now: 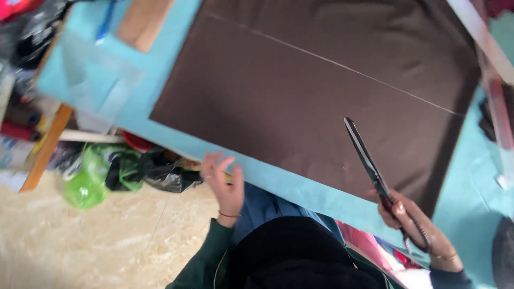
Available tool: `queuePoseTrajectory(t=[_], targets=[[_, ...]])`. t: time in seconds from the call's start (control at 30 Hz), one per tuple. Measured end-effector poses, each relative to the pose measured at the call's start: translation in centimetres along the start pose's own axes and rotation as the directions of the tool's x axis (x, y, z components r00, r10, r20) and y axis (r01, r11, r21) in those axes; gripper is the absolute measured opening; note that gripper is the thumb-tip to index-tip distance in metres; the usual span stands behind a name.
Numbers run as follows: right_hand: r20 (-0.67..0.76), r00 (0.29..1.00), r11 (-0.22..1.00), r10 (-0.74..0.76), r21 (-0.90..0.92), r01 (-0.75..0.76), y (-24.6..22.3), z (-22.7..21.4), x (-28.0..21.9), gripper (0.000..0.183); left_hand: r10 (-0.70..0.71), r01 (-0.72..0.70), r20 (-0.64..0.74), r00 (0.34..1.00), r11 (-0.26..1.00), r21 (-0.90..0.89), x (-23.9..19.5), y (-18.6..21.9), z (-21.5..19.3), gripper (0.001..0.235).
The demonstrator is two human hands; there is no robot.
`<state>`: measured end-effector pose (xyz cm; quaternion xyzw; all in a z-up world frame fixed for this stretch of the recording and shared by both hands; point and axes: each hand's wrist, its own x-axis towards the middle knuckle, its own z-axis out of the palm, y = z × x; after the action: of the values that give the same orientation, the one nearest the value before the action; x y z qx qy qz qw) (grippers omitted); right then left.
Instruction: Cutting a piece of brown fabric with scissors and then marking it with a ruler and chalk for sewing.
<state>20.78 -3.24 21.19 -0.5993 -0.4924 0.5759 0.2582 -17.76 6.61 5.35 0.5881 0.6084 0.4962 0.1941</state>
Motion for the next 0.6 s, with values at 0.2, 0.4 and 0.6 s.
queuePoseTrajectory(t=[0.2,0.4,0.6], targets=[[-0.010,0.993,0.963,0.119,-0.242,-0.118,2.5,-11.5,-5.5,0.056,0.245,-0.285,0.655,0.715,0.957,-0.047,-4.6,9.4,11.3,0.039],[-0.147,0.947,0.902,0.286,-0.291,-0.318,8.2,-25.6,-10.7,0.069,0.434,-0.587,0.766,0.474,0.804,-0.092,-11.3,17.1,24.5,0.073],[-0.188,0.817,0.836,0.546,0.062,-0.545,8.9,-34.0,-10.0,0.046,0.410,-0.684,0.777,0.477,0.729,0.036,-16.0,22.4,38.4,0.085]])
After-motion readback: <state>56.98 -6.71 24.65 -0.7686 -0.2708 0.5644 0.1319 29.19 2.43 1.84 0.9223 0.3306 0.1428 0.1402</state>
